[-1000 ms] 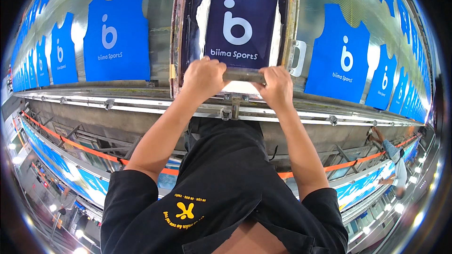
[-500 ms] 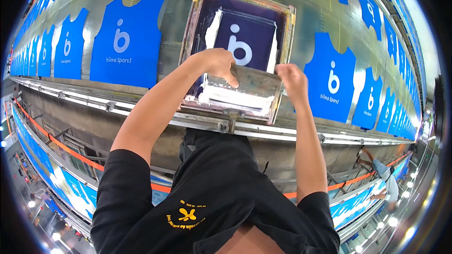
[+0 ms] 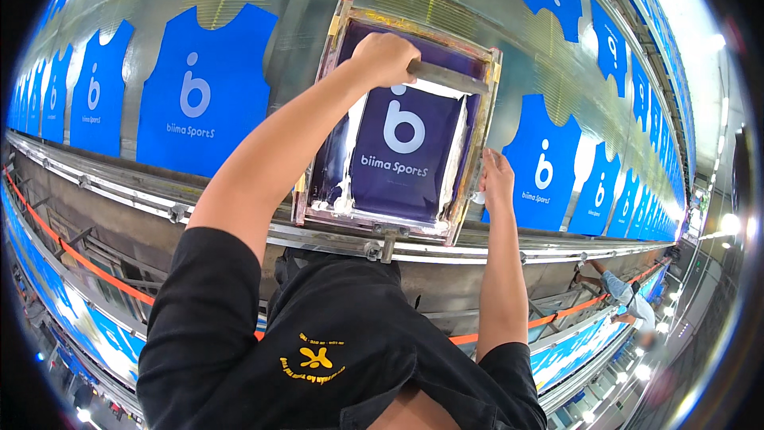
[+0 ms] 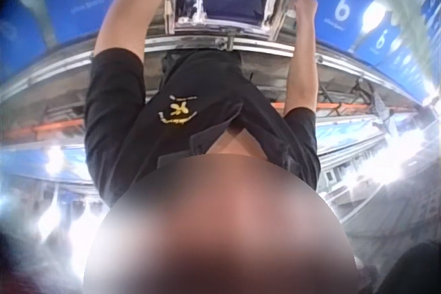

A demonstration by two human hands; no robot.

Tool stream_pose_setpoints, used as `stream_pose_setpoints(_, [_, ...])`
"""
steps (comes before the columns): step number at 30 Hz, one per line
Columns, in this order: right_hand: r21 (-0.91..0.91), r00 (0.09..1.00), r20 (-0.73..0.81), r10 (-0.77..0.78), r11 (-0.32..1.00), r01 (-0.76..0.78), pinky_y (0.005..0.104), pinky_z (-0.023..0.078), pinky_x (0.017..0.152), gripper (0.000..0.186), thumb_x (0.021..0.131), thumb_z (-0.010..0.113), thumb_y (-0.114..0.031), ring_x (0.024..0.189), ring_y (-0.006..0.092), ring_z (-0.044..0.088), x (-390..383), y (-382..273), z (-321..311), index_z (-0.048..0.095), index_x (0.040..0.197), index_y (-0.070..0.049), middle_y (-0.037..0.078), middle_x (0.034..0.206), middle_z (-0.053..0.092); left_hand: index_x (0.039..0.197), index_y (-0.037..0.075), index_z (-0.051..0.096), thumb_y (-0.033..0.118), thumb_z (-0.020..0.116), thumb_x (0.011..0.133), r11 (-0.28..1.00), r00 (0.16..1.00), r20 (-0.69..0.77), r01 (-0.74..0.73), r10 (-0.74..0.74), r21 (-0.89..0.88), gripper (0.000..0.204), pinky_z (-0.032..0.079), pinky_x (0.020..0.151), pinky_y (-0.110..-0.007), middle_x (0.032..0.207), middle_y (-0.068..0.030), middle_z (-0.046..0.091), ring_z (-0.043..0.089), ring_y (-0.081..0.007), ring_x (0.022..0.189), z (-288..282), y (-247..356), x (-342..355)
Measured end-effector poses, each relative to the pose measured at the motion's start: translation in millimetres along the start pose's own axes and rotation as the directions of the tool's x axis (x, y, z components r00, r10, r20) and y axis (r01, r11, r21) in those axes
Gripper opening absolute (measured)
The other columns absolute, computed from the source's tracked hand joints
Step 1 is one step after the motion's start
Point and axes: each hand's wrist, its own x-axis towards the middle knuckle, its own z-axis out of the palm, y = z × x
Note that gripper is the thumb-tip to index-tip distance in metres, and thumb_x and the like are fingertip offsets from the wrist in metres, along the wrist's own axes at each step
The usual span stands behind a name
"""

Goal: The person uses a squeegee to press white ink through a screen-printing frame onto a blue jersey. They repeatedly pull the squeegee across the mesh to deposit ink, then lift the frame to reveal the printed logo.

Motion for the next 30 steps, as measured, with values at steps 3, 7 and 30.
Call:
stream_pose_setpoints(3, [0.087,0.997,0.072,-0.038,0.996,0.031,0.0266,0.032,0.043,0.042,0.103,0.074,-0.034,0.048,0.0064,0.042,-8.2,-17.9,0.6,0.066,0.128,-0.002,-0.004,0.064,0.047,0.113,0.015,0.079,0.037,0.083,0.086,0.999,0.993,-0.114,-0.027,0.024,-0.027,0.035,0.054,0.097,-0.049,0.107,-0.0066,0.075,0.067,-0.0323,0.112,25.7,-1.4,-41.9])
stream_pose_setpoints(7, [0.115,0.995,0.046,-0.09,0.99,0.084,0.0265,0.031,0.042,0.037,0.103,0.074,-0.031,0.047,0.0062,0.041,26.7,-15.2,-24.0,0.066,0.127,-0.004,-0.004,0.066,0.047,0.123,0.017,0.075,0.04,0.085,0.083,0.999,0.982,-0.183,-0.05,0.047,-0.014,0.047,0.053,0.092,-0.048,0.114,-0.005,0.073,0.067,-0.0314,0.113,100.1,43.3,-99.2])
stream_pose_setpoints(30, [0.017,0.888,-0.136,-0.44,0.895,0.446,0.0309,0.05,0.088,0.033,0.104,0.071,-0.03,0.097,0.0152,0.065,91.4,47.9,40.7,0.074,0.117,0.0,0.008,0.108,0.074,0.128,0.014,0.074,0.02,0.087,0.073,0.99,0.984,-0.121,0.12,-0.127,-0.068,0.057,0.048,0.109,-0.044,0.134,-0.0035,0.072,0.062,-0.0268,0.13,157.4,69.0,-189.4])
